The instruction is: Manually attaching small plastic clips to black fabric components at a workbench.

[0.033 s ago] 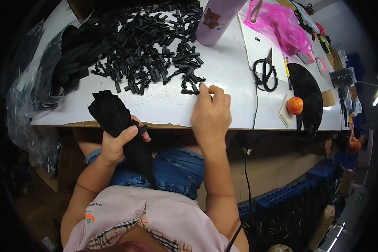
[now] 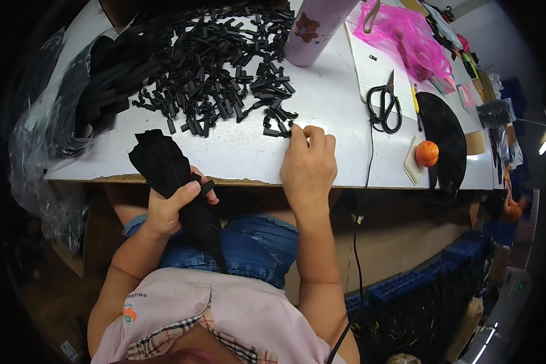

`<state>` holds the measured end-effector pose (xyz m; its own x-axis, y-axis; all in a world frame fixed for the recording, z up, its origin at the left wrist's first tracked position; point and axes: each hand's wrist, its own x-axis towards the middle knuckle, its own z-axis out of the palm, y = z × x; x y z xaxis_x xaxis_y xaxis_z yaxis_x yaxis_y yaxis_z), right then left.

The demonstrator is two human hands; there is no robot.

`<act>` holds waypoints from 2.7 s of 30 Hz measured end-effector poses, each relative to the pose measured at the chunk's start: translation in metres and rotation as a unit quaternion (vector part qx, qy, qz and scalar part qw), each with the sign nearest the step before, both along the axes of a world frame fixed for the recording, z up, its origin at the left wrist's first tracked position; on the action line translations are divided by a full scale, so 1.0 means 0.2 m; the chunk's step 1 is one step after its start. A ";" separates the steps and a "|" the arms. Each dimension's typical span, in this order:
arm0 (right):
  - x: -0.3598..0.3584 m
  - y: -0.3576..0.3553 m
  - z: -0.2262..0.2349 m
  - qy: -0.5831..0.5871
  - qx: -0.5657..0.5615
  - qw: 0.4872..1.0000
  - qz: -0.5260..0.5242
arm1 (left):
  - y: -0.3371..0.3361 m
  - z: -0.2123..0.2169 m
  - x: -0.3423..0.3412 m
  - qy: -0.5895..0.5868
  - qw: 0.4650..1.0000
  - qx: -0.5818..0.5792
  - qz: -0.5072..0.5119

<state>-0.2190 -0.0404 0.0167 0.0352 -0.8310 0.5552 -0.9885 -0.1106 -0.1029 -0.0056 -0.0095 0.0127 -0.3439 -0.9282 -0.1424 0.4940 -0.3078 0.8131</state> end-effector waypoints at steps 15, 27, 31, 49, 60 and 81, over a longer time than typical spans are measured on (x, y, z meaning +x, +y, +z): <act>0.30 0.17 0.06 -0.620 0.137 0.730 0.254 | 0.00 -0.02 -0.04 -0.166 0.964 -0.202 0.056; 0.31 0.15 0.08 -0.368 0.029 0.874 0.317 | -0.03 -0.01 0.01 -0.234 0.935 -0.266 0.027; 0.31 0.14 0.06 -0.331 0.007 0.881 0.339 | -0.02 0.00 0.01 -0.236 0.942 -0.235 0.039; 0.36 0.22 -0.01 -0.627 0.143 0.728 0.238 | 0.01 0.03 -0.02 -0.167 0.965 -0.158 0.124; 0.32 0.19 0.00 -0.792 0.284 0.468 0.269 | 0.01 0.06 0.00 -0.125 0.985 -0.099 0.058; 0.34 0.23 -0.01 -0.700 0.274 0.595 0.284 | 0.00 0.04 0.03 -0.229 0.936 -0.261 0.051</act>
<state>-0.1512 0.0055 0.0141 0.2186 -0.9756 0.0216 0.2900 0.0438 -0.9560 0.0013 -0.0095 0.0201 -0.2641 -0.9370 0.2286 0.0616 0.2201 0.9735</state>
